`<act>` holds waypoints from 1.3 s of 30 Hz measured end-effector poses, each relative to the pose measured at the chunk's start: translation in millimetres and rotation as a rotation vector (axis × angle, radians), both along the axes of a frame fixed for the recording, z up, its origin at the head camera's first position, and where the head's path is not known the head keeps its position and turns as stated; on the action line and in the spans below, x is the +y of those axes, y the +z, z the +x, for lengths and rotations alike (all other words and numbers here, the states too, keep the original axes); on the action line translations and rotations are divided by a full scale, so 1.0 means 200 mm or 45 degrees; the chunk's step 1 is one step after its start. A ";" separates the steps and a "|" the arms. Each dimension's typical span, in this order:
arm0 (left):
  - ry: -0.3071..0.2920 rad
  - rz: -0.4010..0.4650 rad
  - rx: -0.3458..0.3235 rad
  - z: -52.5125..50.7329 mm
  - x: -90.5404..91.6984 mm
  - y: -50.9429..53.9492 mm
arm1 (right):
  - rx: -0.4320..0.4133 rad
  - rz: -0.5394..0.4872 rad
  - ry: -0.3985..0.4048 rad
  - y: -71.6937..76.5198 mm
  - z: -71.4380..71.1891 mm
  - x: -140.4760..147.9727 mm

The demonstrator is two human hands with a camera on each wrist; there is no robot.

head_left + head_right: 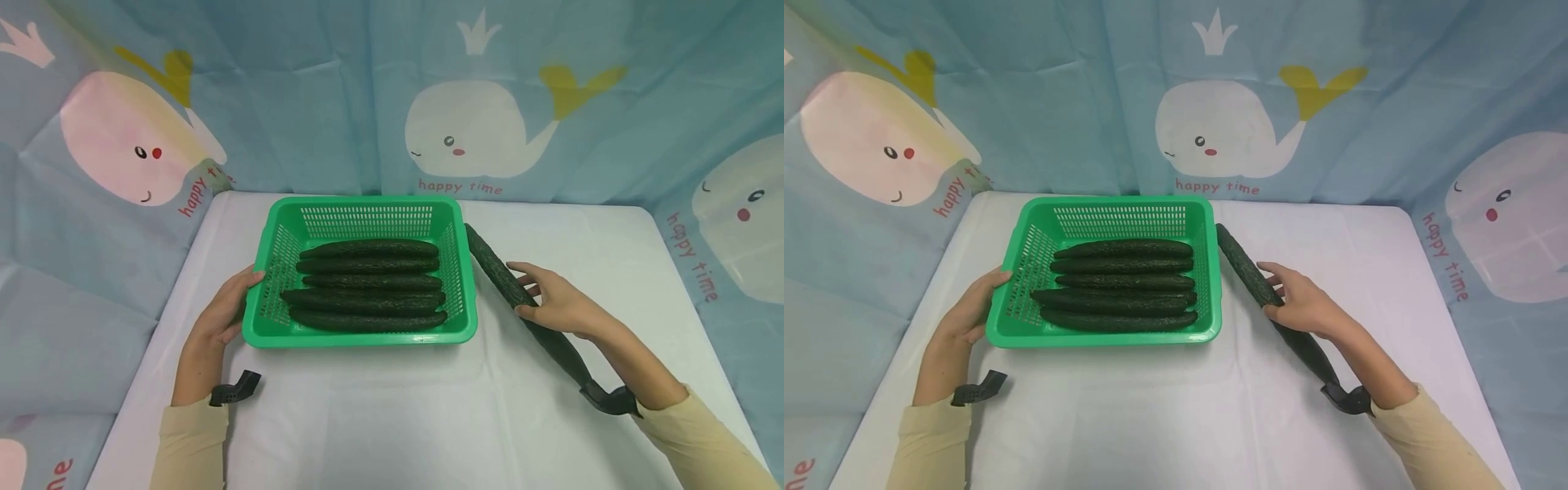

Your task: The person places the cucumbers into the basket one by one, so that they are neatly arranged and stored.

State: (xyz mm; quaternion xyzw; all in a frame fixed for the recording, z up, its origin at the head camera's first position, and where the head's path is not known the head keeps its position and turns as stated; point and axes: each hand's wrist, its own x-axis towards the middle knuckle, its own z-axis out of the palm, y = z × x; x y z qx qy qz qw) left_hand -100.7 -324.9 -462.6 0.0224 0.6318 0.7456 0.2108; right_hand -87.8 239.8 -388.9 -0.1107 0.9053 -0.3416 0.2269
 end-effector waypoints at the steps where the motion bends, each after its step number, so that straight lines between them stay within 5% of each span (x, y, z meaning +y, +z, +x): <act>1: 0.001 0.001 0.003 0.00 0.00 0.00 | 0.007 0.002 -0.007 0.01 0.00 0.00; 13: 0.037 -0.073 -0.027 0.00 0.01 0.01 | 0.239 -0.048 -0.058 0.12 -0.03 -0.03; 39: 0.019 -0.052 -0.019 0.00 0.00 0.01 | 0.386 -0.101 0.117 0.27 -0.12 -0.23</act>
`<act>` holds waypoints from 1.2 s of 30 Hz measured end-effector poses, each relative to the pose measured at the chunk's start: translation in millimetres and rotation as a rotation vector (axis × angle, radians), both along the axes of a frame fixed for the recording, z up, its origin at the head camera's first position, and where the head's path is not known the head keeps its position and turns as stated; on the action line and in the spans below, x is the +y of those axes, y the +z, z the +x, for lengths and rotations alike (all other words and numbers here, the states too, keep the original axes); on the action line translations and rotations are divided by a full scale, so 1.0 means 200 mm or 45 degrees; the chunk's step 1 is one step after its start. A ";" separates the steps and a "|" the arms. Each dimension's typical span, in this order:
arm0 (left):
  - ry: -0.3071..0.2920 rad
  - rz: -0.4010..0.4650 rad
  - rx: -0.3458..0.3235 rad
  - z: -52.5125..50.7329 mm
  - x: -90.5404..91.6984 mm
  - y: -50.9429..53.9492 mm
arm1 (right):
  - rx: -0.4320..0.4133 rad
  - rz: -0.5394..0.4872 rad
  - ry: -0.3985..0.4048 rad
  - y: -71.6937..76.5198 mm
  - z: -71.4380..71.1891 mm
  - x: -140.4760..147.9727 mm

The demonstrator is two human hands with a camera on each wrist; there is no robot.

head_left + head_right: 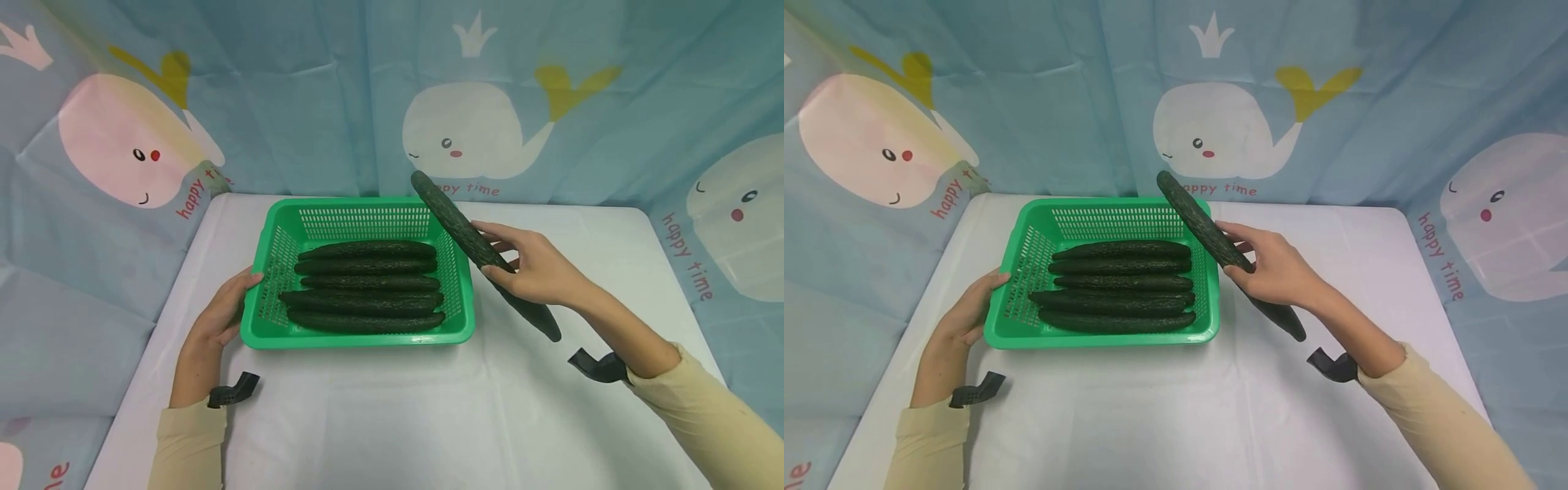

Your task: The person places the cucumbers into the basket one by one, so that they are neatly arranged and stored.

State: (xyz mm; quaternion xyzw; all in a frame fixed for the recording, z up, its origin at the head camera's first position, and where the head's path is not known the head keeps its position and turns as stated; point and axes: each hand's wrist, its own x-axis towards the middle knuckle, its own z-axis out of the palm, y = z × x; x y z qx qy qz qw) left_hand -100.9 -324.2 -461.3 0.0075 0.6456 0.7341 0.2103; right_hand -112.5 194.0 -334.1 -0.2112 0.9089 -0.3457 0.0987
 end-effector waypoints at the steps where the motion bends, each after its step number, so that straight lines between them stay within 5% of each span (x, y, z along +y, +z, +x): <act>1: -0.002 -0.002 0.004 0.00 0.00 0.00 | 0.004 0.007 0.006 0.00 -0.01 -0.01; 14: 0.011 -0.032 0.014 -0.01 0.00 0.02 | -0.045 0.022 0.063 0.03 -0.04 -0.10; 36: 0.010 -0.027 0.007 0.00 0.00 0.00 | 0.077 0.181 0.225 0.03 -0.16 -0.30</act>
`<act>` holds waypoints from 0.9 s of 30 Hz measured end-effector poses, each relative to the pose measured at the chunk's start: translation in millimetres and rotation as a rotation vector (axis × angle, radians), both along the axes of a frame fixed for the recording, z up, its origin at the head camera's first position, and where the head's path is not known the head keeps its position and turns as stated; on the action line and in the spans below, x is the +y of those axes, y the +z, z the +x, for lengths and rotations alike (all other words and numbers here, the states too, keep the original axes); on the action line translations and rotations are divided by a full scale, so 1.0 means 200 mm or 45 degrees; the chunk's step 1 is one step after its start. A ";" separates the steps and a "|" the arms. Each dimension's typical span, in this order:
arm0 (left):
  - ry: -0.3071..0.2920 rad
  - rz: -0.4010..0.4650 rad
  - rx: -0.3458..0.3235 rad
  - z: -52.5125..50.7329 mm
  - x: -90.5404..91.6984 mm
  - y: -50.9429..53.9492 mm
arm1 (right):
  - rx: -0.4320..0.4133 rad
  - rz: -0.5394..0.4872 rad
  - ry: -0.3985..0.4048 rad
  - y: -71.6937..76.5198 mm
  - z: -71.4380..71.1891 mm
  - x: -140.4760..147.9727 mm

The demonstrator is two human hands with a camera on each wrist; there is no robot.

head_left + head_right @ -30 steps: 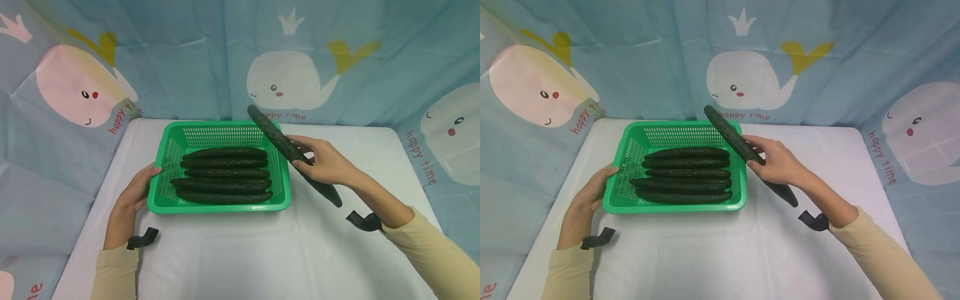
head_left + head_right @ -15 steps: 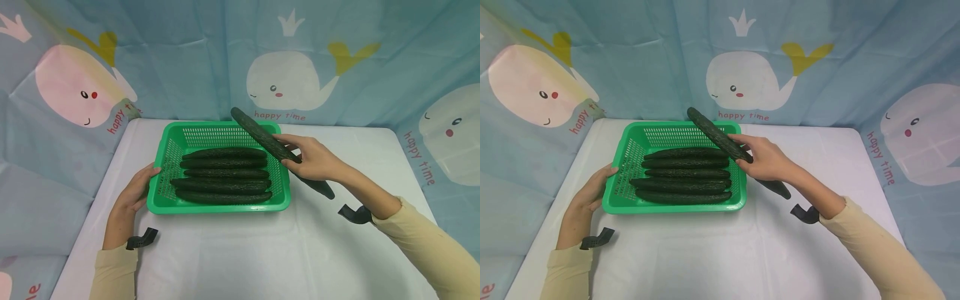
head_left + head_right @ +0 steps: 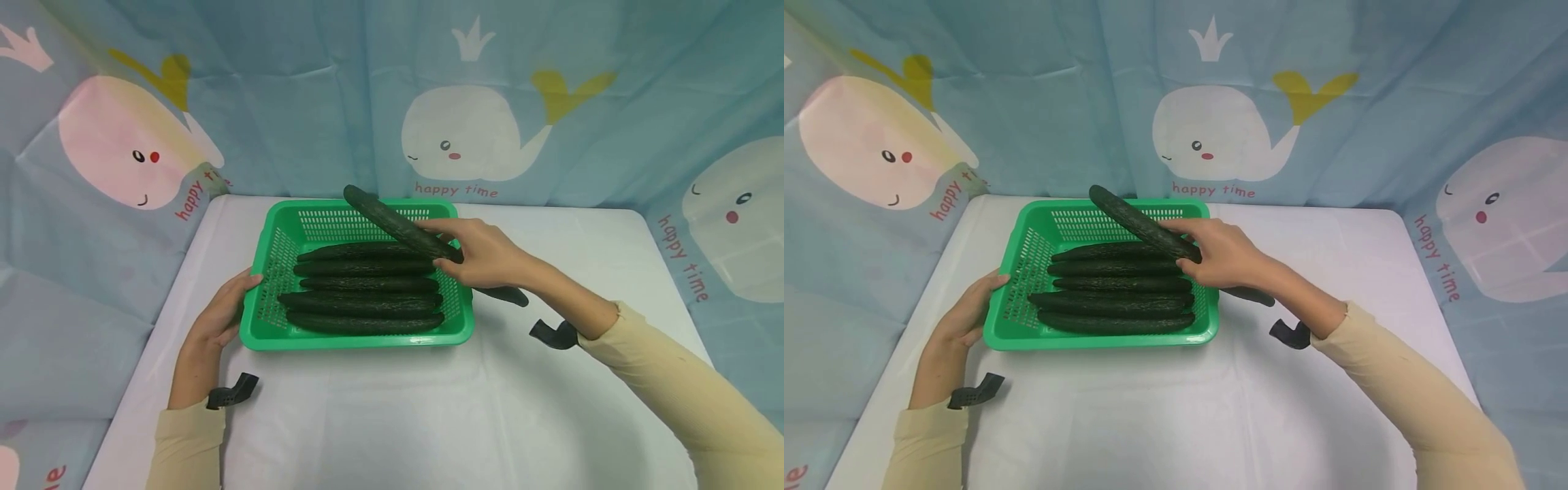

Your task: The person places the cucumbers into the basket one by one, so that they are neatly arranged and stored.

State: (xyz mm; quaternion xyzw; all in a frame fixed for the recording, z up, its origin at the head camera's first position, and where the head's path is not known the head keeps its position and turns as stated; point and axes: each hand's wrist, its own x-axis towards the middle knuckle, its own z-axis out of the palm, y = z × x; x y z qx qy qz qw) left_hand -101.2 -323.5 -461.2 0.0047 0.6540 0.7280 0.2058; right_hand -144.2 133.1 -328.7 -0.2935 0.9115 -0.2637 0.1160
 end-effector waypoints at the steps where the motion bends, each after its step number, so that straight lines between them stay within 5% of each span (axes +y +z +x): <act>1: -0.002 0.003 0.003 0.00 0.00 0.00 | 0.008 0.007 0.013 0.00 0.00 -0.01; 17: 0.044 -0.024 -0.036 0.00 0.01 0.01 | 0.134 0.050 0.187 0.02 -0.06 -0.23; 27: 0.051 -0.048 -0.022 0.00 0.01 0.01 | 0.101 0.075 0.170 0.04 -0.10 -0.38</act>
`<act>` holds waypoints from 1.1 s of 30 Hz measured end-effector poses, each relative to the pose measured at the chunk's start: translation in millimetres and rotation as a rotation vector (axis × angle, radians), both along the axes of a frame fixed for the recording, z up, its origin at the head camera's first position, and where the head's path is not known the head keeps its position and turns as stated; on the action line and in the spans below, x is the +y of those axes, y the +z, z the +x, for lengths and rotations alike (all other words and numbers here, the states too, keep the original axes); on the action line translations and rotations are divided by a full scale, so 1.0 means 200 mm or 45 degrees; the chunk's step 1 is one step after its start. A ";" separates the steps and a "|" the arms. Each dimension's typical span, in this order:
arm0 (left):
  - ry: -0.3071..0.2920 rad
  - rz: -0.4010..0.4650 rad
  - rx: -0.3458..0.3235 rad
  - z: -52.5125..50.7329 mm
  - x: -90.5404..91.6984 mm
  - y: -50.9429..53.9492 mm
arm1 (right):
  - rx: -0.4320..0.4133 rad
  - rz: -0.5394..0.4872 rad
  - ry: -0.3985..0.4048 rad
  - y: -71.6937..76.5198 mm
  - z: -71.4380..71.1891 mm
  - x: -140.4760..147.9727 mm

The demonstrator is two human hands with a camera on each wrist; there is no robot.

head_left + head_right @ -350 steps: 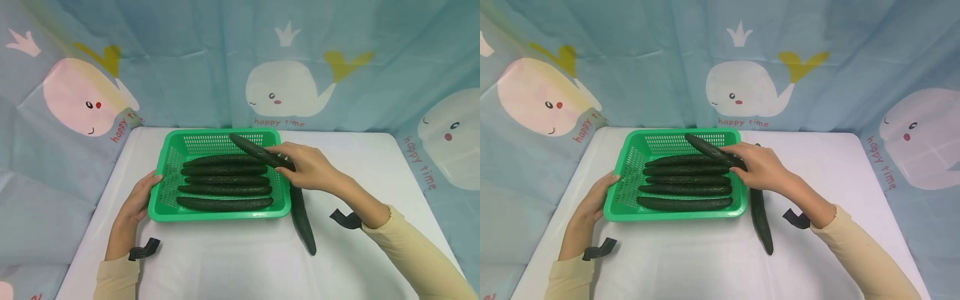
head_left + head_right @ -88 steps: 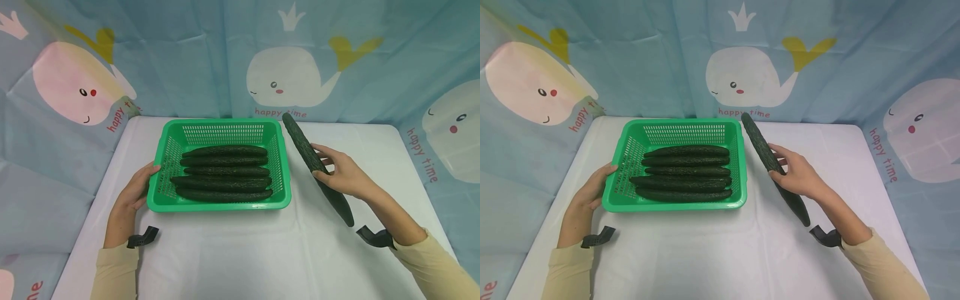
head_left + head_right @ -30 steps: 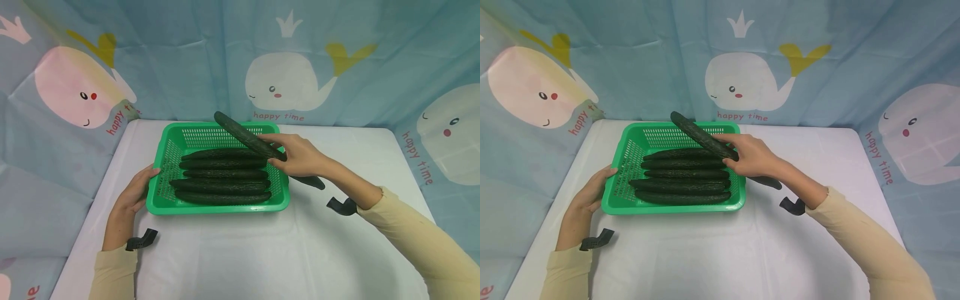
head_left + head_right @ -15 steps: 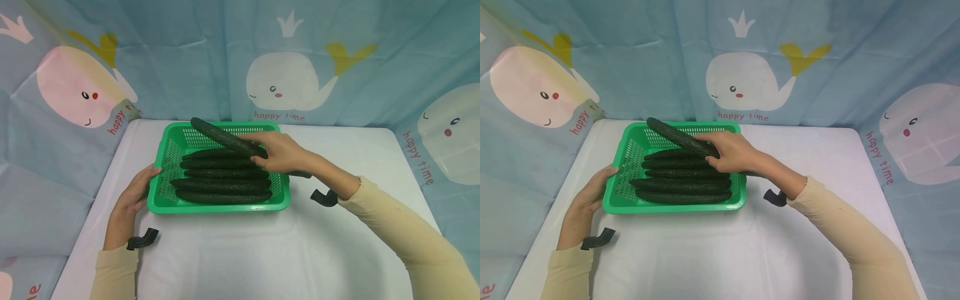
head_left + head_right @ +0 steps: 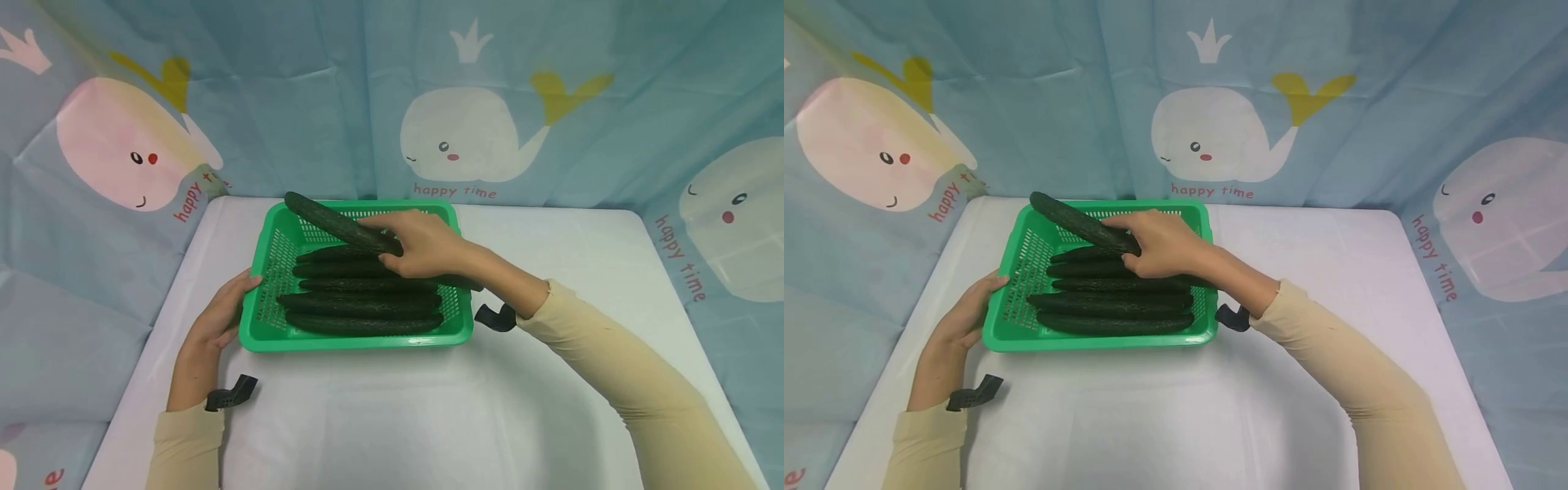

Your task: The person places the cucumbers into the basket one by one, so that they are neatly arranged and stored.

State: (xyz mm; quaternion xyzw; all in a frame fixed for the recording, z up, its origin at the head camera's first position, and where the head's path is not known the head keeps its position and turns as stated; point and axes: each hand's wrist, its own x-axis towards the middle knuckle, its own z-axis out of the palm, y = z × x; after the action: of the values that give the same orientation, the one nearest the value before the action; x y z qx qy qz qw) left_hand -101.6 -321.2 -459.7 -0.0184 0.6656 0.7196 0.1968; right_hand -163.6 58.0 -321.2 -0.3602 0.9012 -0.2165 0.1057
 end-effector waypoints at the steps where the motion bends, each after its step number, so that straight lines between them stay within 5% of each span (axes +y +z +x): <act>1: -0.006 0.007 0.005 0.00 0.00 0.00 | -0.013 0.002 -0.001 0.00 0.00 -0.01; 8: -0.047 0.045 0.027 0.00 0.00 -0.01 | -0.046 -0.003 -0.016 -0.01 0.01 -0.07; 23: -0.015 0.053 0.001 -0.01 0.00 -0.01 | -0.106 0.074 -0.013 -0.03 0.02 -0.09; 33: -0.026 0.056 -0.006 0.00 -0.01 -0.01 | -0.100 -0.071 -0.054 -0.07 0.04 0.03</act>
State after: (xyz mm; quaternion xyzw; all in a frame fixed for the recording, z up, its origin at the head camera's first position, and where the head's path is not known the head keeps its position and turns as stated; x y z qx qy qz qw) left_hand -102.0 -322.2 -462.7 -0.0089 0.6494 0.7320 0.2061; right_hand -155.6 64.4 -334.7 -0.3351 0.8974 -0.2577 0.1264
